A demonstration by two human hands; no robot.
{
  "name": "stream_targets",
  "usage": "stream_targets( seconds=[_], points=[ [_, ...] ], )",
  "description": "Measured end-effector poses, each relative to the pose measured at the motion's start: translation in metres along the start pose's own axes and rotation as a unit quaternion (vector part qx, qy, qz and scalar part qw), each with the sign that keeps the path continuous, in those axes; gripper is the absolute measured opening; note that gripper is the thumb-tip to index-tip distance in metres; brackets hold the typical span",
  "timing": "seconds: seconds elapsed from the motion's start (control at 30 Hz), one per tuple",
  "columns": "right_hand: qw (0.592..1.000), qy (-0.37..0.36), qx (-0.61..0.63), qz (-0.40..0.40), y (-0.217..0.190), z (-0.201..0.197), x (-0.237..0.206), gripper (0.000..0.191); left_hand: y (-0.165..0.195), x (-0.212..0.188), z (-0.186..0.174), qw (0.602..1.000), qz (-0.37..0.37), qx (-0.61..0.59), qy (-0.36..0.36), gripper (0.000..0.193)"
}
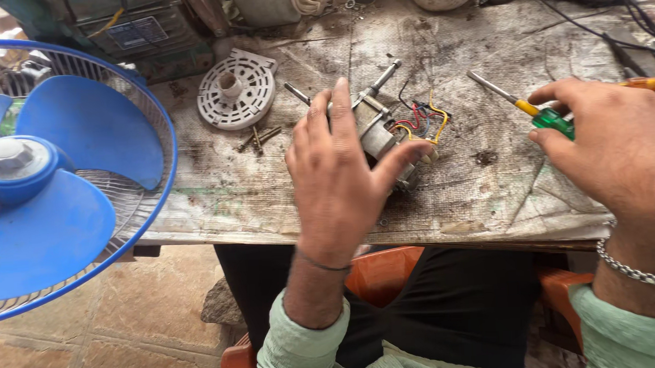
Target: The person disassembles a small electric motor on a cluttered workbench. They unscrew fasteners with a screwdriver, use pliers on the wiring, pull the shaft and bearing assembly out of the housing, and separate the copper-wound stator from the casing, arranging the parts and screws on the bench.
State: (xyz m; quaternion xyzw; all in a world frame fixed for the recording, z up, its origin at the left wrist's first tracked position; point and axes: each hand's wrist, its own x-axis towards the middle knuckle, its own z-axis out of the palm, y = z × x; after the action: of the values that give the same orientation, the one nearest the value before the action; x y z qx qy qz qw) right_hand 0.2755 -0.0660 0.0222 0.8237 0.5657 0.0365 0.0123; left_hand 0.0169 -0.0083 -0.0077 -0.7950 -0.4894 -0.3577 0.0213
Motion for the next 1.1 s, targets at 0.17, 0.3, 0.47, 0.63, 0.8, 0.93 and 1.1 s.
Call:
stream_targets(
  seconds=[0.17,0.3,0.47,0.63,0.8,0.93,1.1],
  points=[
    [0.998,0.033,0.031,-0.032,-0.001,-0.009,-0.008,0.040,0.008,-0.001,0.008,0.998,-0.039,-0.021,-0.035,0.105],
    [0.994,0.015,0.069,-0.083,0.001,-0.008,-0.012,0.040,-0.002,0.004,0.000,0.996,-0.017,-0.053,-0.070,0.096],
    [0.968,0.111,0.098,-0.204,-0.010,0.001,-0.014,0.059,-0.031,0.008,-0.023,0.964,0.089,-0.207,-0.143,0.075],
    [0.941,0.147,0.110,-0.283,-0.039,0.001,-0.015,0.072,-0.041,0.011,-0.031,0.959,0.091,-0.239,-0.119,0.061],
    [0.957,0.069,0.142,-0.244,-0.049,-0.014,-0.027,0.048,-0.040,0.008,-0.048,0.956,0.037,-0.271,-0.108,0.063],
    [0.967,-0.094,0.106,-0.212,-0.050,-0.019,-0.045,0.031,-0.045,0.010,-0.057,0.950,0.036,-0.299,-0.083,0.047],
    [0.887,-0.013,0.235,-0.397,-0.063,-0.018,-0.072,0.031,-0.047,0.004,-0.059,0.953,0.047,-0.296,-0.051,0.051]
  ],
)
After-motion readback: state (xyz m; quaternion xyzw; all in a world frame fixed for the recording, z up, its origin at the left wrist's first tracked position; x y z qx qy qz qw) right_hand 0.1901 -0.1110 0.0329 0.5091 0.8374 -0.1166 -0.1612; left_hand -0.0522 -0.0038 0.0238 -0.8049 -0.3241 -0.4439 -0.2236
